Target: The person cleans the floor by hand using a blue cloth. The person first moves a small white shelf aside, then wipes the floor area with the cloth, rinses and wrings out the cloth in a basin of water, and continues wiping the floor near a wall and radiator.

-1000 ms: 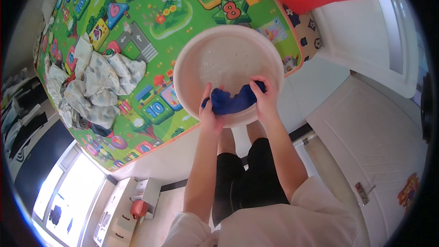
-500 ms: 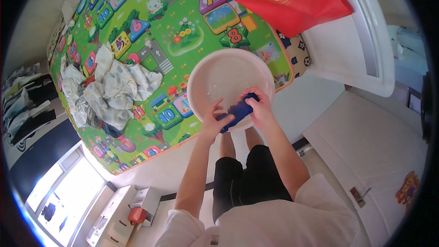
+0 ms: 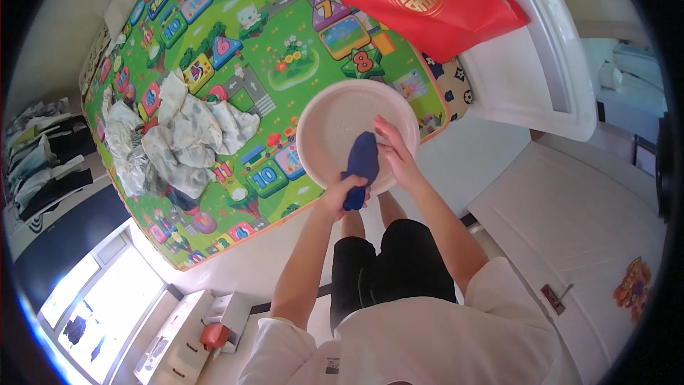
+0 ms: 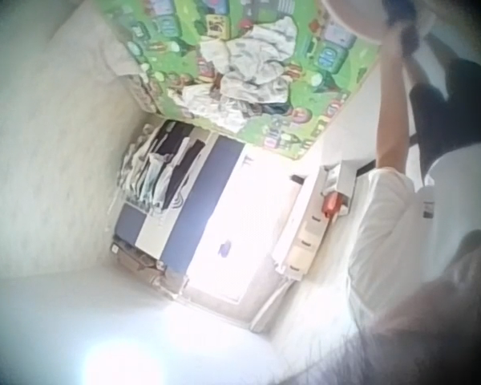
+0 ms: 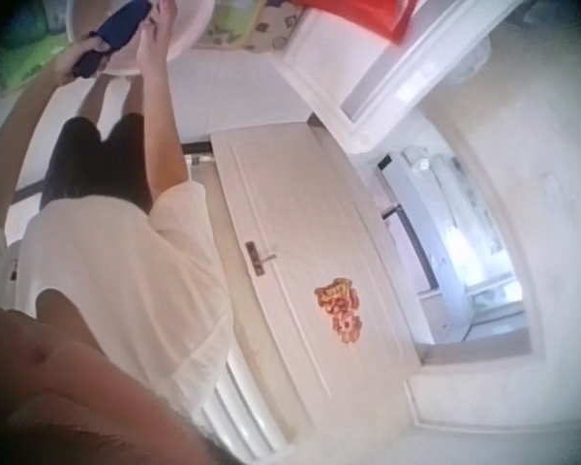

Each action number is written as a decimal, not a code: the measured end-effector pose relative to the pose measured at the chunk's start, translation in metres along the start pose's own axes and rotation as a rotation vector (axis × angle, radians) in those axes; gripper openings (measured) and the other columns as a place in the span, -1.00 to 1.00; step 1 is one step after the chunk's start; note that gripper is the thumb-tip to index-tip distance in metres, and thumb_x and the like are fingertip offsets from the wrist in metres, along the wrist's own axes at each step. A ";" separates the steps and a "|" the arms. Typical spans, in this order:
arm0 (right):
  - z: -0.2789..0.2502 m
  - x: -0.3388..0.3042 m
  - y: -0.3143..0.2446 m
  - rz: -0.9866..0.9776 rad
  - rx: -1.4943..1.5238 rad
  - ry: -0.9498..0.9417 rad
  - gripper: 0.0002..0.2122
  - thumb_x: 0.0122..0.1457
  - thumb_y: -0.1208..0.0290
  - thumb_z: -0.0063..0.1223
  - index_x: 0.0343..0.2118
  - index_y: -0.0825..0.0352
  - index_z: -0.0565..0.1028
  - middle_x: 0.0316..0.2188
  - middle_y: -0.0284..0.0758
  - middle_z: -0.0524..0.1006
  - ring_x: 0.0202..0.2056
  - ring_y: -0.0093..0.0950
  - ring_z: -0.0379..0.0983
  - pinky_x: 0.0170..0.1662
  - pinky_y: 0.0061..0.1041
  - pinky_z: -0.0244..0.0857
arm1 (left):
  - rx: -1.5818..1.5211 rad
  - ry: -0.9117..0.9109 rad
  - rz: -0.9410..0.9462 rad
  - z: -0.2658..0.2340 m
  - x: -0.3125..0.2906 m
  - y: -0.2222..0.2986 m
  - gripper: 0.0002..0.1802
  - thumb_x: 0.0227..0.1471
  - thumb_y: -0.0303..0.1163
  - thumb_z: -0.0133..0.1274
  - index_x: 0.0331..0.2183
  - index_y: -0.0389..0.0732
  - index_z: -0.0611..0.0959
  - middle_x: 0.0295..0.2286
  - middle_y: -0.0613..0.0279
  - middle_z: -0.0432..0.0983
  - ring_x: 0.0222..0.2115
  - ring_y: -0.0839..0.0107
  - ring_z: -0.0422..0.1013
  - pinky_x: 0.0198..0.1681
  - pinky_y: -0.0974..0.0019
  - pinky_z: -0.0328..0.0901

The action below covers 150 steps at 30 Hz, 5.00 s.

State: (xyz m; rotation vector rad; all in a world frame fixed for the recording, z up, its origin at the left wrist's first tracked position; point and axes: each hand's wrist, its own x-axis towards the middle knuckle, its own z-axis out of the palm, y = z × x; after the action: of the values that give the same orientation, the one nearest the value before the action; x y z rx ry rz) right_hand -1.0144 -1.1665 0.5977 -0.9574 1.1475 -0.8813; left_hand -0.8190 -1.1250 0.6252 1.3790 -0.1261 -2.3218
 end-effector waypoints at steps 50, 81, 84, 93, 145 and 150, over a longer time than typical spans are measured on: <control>0.031 0.026 0.135 0.686 -0.036 0.032 -0.82 -0.04 0.63 0.00 -0.38 0.44 0.60 -0.69 -0.24 0.50 -0.63 -0.48 0.45 -0.59 -0.42 0.22 | 1.421 0.690 0.750 -0.054 0.126 -0.018 -0.62 0.17 -0.16 0.01 -0.55 -0.17 0.68 -0.64 0.02 0.53 -0.60 -0.04 0.49 -0.52 0.01 0.39; -0.014 0.026 0.124 0.183 -0.368 0.299 -0.63 -0.11 0.78 0.03 -0.21 0.29 0.59 -0.32 -0.22 0.65 -0.22 -0.30 0.60 -0.12 -0.45 0.40 | 0.326 0.216 0.365 -0.095 0.081 -0.025 -0.71 0.05 -0.72 0.08 -0.15 -0.28 0.57 -0.04 0.13 0.50 -0.03 0.33 0.44 0.00 0.31 0.40; -0.008 0.026 0.115 0.292 -0.359 0.300 -0.62 -0.12 0.78 0.03 -0.21 0.29 0.59 -0.31 -0.22 0.65 -0.21 -0.32 0.60 -0.11 -0.47 0.40 | 0.414 0.136 0.436 -0.095 0.078 -0.032 -0.76 0.03 -0.65 0.14 -0.21 -0.27 0.56 -0.16 0.19 0.51 -0.12 0.37 0.45 -0.06 0.34 0.39; 0.010 0.014 0.129 0.204 -0.335 0.252 -0.54 -0.19 0.74 0.10 -0.12 0.30 0.54 -0.28 -0.18 0.62 -0.16 -0.28 0.58 -0.02 -0.41 0.40 | 0.703 0.165 0.191 -0.059 0.081 -0.034 -0.44 -0.06 -0.30 0.37 -0.03 -0.26 0.57 -0.27 0.22 0.52 -0.27 0.39 0.47 -0.17 0.36 0.39; 0.013 0.005 0.068 0.361 0.388 -0.217 -0.91 0.08 0.60 0.09 -0.32 0.39 0.53 -0.43 -0.25 0.57 -0.27 -0.38 0.59 0.12 -0.27 0.36 | 0.140 -0.095 -0.003 -0.039 0.083 -0.058 -0.51 -0.25 -0.48 0.40 -0.20 -0.22 0.56 -0.38 0.21 0.52 -0.36 0.43 0.49 -0.34 0.37 0.41; 0.024 0.003 0.094 0.242 0.187 -0.004 -0.92 0.11 0.62 0.08 -0.32 0.38 0.52 -0.41 -0.31 0.58 -0.32 -0.50 0.57 -0.17 -0.48 0.44 | 0.310 0.063 0.117 -0.034 0.093 -0.053 -0.52 -0.28 -0.53 0.37 -0.20 -0.20 0.60 -0.37 0.30 0.55 -0.31 0.41 0.52 -0.23 0.29 0.43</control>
State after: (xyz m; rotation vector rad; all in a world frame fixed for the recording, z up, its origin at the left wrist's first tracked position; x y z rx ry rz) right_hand -0.9827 -1.1329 0.5118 -0.6521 1.1289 -0.7743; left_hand -0.8451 -1.1105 0.5172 1.5425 -0.5523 -2.2262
